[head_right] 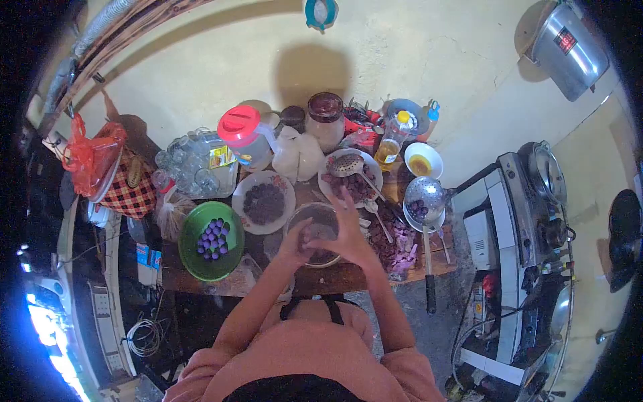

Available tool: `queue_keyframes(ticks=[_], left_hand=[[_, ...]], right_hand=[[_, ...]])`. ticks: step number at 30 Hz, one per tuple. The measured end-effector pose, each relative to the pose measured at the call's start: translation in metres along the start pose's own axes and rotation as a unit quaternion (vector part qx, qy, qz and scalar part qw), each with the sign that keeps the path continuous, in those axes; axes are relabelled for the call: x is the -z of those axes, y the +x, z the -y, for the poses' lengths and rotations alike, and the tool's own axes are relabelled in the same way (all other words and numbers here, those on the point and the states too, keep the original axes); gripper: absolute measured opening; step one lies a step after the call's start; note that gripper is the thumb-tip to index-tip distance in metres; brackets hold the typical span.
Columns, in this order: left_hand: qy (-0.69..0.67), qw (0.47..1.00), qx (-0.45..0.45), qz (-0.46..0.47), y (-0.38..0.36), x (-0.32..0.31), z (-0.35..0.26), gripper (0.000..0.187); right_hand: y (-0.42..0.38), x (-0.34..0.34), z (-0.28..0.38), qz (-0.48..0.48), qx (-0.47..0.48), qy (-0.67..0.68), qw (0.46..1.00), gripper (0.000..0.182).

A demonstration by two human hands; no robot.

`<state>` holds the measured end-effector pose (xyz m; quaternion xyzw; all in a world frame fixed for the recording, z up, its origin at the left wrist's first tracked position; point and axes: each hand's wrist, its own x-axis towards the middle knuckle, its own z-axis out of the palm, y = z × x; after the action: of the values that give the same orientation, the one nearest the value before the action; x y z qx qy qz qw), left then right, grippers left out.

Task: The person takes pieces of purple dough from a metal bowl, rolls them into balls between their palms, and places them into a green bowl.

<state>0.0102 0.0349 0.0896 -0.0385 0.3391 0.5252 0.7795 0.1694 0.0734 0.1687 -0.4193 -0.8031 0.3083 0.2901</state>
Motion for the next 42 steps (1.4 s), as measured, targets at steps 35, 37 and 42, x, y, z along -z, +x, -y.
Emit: queue_keyframes(ticks=[35,37,42], left_hand=[[-0.175,0.971,-0.115,0.114,-0.02,0.007,-0.04,0.058],[-0.162,0.974,-0.11,0.114,-0.014,0.011,-0.036,0.057],[-0.099,0.985,-0.097,0.1,-0.013,-0.006,-0.015,0.055]], right_hand=[[-0.054,-0.11,-0.057,-0.06,-0.169,0.222,0.959,0.045],[-0.045,-0.094,-0.046,-0.071,-0.192,0.3,0.932,0.044],[-0.028,-0.077,-0.015,-0.078,-0.061,0.173,0.98,0.042]])
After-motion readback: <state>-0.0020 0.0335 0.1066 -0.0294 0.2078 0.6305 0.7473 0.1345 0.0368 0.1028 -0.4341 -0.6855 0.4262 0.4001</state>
